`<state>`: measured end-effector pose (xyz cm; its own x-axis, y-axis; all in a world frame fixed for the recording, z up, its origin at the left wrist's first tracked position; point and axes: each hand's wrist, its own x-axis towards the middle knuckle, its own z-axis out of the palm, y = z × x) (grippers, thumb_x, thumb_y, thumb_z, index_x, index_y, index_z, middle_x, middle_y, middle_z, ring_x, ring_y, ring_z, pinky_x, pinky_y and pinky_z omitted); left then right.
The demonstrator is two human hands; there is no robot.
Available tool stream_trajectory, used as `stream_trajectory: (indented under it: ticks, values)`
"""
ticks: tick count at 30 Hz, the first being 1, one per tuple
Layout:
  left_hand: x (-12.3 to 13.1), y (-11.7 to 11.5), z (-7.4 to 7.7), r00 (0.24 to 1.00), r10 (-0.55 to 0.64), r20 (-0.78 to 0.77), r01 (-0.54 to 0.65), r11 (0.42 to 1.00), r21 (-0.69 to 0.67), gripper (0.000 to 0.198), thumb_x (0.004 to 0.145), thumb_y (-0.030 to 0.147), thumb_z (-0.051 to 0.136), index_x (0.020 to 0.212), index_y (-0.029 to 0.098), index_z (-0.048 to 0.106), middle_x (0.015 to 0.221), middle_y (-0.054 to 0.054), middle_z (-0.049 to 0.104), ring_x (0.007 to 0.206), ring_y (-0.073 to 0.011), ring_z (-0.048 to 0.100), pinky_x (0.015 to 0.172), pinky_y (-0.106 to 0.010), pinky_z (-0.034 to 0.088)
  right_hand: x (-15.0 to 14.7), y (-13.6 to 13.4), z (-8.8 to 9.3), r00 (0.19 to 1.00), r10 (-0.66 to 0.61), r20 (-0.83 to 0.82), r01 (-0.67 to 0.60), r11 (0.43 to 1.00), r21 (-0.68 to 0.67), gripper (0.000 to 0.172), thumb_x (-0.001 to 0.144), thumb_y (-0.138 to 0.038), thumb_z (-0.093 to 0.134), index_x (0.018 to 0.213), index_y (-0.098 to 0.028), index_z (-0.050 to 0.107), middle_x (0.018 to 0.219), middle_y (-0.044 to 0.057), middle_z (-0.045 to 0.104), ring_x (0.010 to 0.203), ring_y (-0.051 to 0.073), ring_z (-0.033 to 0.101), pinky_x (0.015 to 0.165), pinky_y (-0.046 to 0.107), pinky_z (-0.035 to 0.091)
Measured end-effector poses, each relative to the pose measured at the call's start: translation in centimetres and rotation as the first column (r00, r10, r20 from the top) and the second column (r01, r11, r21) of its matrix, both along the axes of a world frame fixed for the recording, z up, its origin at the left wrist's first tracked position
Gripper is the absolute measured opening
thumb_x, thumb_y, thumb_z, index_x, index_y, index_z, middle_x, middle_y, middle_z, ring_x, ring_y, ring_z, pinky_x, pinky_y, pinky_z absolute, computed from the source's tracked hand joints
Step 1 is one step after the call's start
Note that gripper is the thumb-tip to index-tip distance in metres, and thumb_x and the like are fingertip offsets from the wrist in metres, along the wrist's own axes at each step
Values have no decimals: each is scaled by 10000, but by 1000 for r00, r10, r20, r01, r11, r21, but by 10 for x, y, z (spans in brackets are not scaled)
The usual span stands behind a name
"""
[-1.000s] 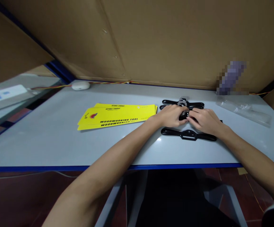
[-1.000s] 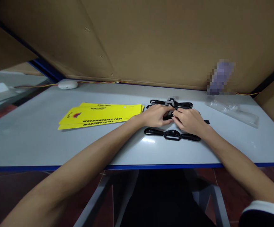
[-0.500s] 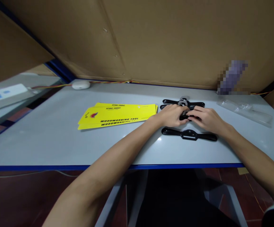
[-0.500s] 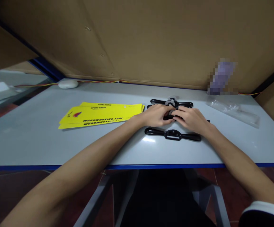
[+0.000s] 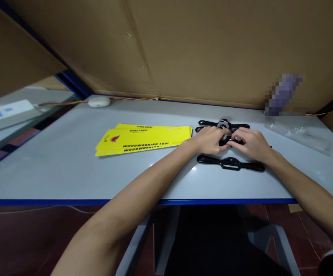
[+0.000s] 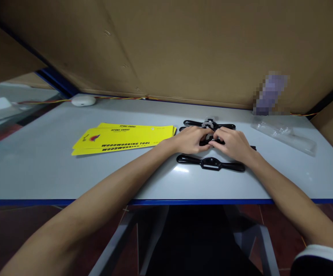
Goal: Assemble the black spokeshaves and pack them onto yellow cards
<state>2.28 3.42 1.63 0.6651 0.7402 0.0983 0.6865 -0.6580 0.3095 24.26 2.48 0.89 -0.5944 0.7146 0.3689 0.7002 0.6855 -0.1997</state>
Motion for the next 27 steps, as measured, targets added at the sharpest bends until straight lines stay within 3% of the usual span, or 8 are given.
stream_trajectory:
  ticks: [7,13,20,27]
  values:
    - [0,0,0,1000,10,13,-10,1000,-1,408,891,421,562,1199,180,679,971,-104,757,921,-316,726,793,-399,537,-9,0,-3,1000,-10,-14,10,1000,-12,317,1006,-378,524,755,-203,605,765,32,629,660,159,497,640,299,329]
    - [1,0,-1,1000,9,8,-9,1000,12,490,896,421,554,1313,183,651,986,-105,761,942,-316,727,813,-411,543,-13,1,-6,994,-85,-65,81,995,-59,334,964,-351,502,668,-213,571,656,20,611,611,160,490,620,313,299]
    - [1,2,-3,1000,11,5,-11,1000,1,479,901,458,560,1272,169,652,964,-115,754,938,-328,722,815,-423,537,-8,0,2,987,-75,-141,52,985,-163,134,937,-340,577,950,-222,639,731,-11,642,611,157,507,629,298,337]
    - [1,1,-2,1000,14,11,-14,1000,-4,505,907,456,557,1318,177,648,961,-107,754,945,-329,723,807,-416,533,-1,4,2,988,-27,-152,5,989,-145,196,945,-360,593,811,-217,602,703,-2,614,624,163,507,635,303,351]
